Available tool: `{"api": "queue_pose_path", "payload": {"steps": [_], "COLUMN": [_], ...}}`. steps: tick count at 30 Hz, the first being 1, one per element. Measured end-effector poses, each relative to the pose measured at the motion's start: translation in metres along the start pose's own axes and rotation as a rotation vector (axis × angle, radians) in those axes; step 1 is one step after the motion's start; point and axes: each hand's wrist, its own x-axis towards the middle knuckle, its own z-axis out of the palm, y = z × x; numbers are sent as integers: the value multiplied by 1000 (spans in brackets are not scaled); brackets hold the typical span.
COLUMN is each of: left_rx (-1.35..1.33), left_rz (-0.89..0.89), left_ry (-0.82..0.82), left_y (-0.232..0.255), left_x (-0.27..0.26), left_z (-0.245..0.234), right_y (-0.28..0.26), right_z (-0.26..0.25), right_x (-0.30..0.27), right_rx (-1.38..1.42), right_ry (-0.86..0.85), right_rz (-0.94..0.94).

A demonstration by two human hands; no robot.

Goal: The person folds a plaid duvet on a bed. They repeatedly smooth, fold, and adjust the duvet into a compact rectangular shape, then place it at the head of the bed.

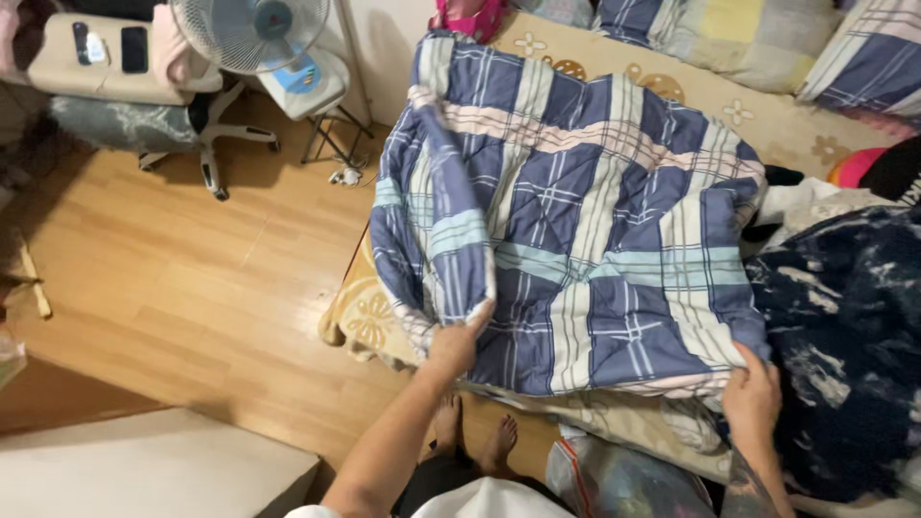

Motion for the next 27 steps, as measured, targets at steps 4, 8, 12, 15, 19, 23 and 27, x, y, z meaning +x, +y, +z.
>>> {"api": "queue_pose_path", "payload": {"steps": [4,8,12,15,19,23,27], "left_rx": [80,169,-244,-681,-397,-184,4], "left_rz": [219,359,187,-376,-263,57,420], "left_ry": [182,195,75,228,-10,-87,-46], "left_y": [9,-7,-30,-64,-76,9,76], "left_x": [-19,-29,-36,-24,5,12,-19], "left_z": [1,1,12,9,8,16,-3], "right_y": [-28,-51,-63,-62,-61,-93,-159], "right_z": [19,30,41,46,39,33,47], "right_x": [-15,-31,-48,-47,-50,-49,-48], "right_rx": [26,-69,-102,-124,-158,-122,-92], "right_ry": [-70,-145,-297,-347,-330,-329,-409], "right_rz": [40,70,191,334,285,77,-49]}}
